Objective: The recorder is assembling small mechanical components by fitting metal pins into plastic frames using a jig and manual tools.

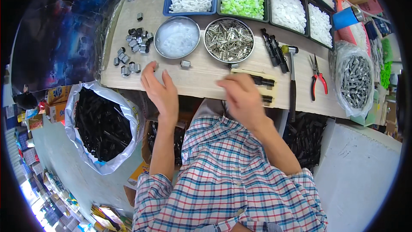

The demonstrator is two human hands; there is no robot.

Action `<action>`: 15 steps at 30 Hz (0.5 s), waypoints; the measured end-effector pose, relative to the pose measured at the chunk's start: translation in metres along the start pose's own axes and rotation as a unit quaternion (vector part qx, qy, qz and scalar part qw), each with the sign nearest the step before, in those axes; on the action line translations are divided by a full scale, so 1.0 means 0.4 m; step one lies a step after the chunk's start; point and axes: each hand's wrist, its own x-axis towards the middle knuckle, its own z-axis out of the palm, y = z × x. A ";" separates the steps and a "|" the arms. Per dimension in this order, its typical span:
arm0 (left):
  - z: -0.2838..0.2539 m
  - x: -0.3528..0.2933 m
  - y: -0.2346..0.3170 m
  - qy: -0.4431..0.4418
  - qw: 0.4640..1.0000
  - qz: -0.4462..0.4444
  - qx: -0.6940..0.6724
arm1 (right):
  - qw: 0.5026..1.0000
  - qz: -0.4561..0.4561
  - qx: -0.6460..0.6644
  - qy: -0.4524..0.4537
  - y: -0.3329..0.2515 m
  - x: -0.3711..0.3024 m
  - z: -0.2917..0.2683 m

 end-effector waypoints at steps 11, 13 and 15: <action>-0.034 0.017 -0.072 -0.079 0.987 0.096 0.099 | 0.985 -0.029 -0.153 -0.077 0.026 0.113 0.242; -0.037 0.006 -0.060 -0.085 0.986 0.111 0.092 | 0.990 -0.043 -0.126 -0.040 0.032 0.088 0.199; -0.047 -0.017 -0.042 -0.077 0.988 0.131 0.041 | 0.994 -0.056 -0.098 0.011 0.022 0.061 0.120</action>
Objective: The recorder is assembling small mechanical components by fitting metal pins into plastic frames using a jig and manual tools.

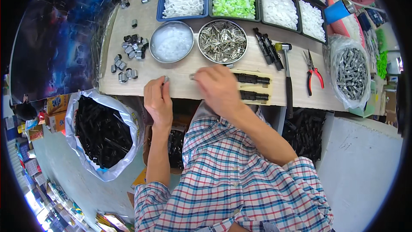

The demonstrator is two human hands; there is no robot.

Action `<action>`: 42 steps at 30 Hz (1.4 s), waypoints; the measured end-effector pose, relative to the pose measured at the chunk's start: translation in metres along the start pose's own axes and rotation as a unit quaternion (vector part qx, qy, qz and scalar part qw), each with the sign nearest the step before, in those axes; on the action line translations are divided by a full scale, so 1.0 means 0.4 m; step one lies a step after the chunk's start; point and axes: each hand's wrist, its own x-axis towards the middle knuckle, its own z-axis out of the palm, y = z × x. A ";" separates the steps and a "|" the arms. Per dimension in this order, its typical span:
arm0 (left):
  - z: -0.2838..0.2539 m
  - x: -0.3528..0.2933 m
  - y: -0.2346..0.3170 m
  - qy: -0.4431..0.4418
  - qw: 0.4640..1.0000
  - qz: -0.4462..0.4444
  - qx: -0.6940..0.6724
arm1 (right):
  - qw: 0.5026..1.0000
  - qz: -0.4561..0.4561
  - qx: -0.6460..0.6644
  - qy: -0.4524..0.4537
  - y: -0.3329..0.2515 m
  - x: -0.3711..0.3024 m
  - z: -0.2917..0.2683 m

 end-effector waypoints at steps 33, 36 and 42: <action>0.118 0.004 0.257 -0.170 0.948 0.213 -0.163 | 0.983 0.063 -0.122 0.124 0.435 0.236 -0.173; 0.115 -0.006 0.259 -0.172 0.945 0.215 -0.179 | 0.976 0.084 -0.189 0.069 0.446 0.266 -0.165; 0.102 0.017 0.253 -0.214 0.928 0.255 -0.164 | 0.981 0.057 -0.167 0.083 0.472 0.245 -0.173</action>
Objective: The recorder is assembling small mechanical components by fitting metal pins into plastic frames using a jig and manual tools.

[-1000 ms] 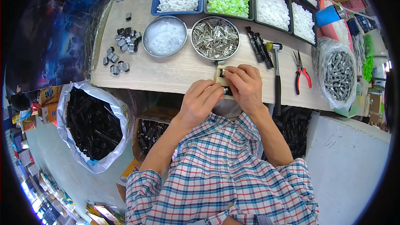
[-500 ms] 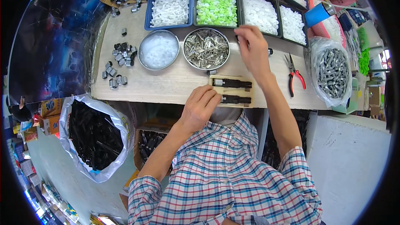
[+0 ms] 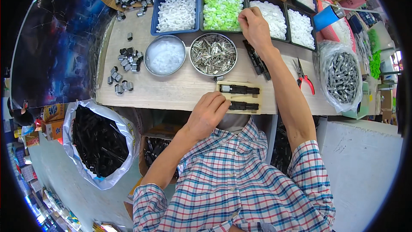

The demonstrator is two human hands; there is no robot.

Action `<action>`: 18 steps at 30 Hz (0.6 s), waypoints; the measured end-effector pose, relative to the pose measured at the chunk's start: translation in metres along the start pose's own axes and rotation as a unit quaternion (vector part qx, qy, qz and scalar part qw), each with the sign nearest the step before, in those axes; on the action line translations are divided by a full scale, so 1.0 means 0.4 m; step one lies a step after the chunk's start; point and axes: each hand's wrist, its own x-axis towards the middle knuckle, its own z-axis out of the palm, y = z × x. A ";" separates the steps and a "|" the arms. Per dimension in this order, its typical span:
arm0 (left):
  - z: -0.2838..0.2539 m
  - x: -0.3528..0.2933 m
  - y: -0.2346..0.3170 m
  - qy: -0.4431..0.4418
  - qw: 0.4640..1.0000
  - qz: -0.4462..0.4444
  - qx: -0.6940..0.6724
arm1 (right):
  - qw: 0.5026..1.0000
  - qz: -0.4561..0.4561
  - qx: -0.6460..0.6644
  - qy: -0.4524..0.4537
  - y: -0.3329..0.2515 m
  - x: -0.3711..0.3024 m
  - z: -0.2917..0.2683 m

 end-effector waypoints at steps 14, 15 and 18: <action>0.017 -0.105 0.002 -0.092 0.994 -0.022 0.051 | 0.927 0.184 0.326 -0.011 -0.197 -0.375 -0.243; 0.018 -0.099 -0.006 -0.051 0.998 -0.022 0.030 | 0.927 0.187 0.326 -0.012 -0.208 -0.398 -0.253; 0.023 -0.017 -0.048 0.073 0.997 -0.030 0.005 | 0.889 0.255 0.378 0.042 -0.242 -0.464 -0.274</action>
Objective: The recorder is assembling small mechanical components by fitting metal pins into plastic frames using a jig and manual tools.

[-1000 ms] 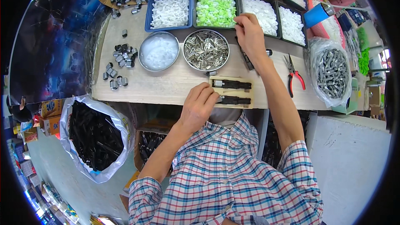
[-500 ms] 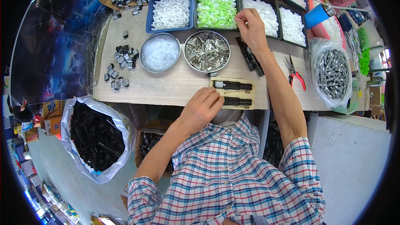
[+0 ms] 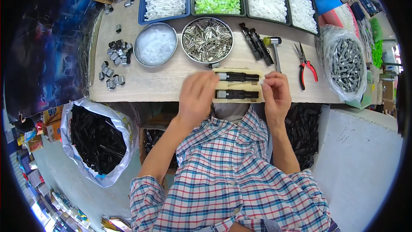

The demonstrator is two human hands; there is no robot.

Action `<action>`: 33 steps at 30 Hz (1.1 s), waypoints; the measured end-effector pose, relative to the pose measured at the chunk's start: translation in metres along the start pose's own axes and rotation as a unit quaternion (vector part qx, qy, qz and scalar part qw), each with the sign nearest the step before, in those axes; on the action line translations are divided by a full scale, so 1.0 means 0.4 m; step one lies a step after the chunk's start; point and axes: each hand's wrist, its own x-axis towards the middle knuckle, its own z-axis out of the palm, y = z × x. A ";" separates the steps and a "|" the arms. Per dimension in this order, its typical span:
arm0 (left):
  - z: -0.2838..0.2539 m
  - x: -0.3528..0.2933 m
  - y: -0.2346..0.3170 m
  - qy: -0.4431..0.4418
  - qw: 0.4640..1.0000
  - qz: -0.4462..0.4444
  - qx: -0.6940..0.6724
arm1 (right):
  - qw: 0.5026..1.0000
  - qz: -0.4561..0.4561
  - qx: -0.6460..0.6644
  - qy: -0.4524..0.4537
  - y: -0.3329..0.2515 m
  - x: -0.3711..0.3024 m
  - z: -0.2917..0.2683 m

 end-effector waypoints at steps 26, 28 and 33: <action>-0.022 0.108 0.062 -0.065 0.832 -0.378 -0.401 | 0.924 0.245 0.294 -0.018 -0.051 -0.027 0.079; -0.025 0.087 0.102 -0.075 0.780 -0.404 -0.472 | 0.914 0.251 0.317 -0.023 -0.052 -0.029 0.085; -0.016 0.076 0.127 -0.084 0.785 -0.411 -0.456 | 0.902 0.253 0.347 -0.044 -0.041 -0.041 0.074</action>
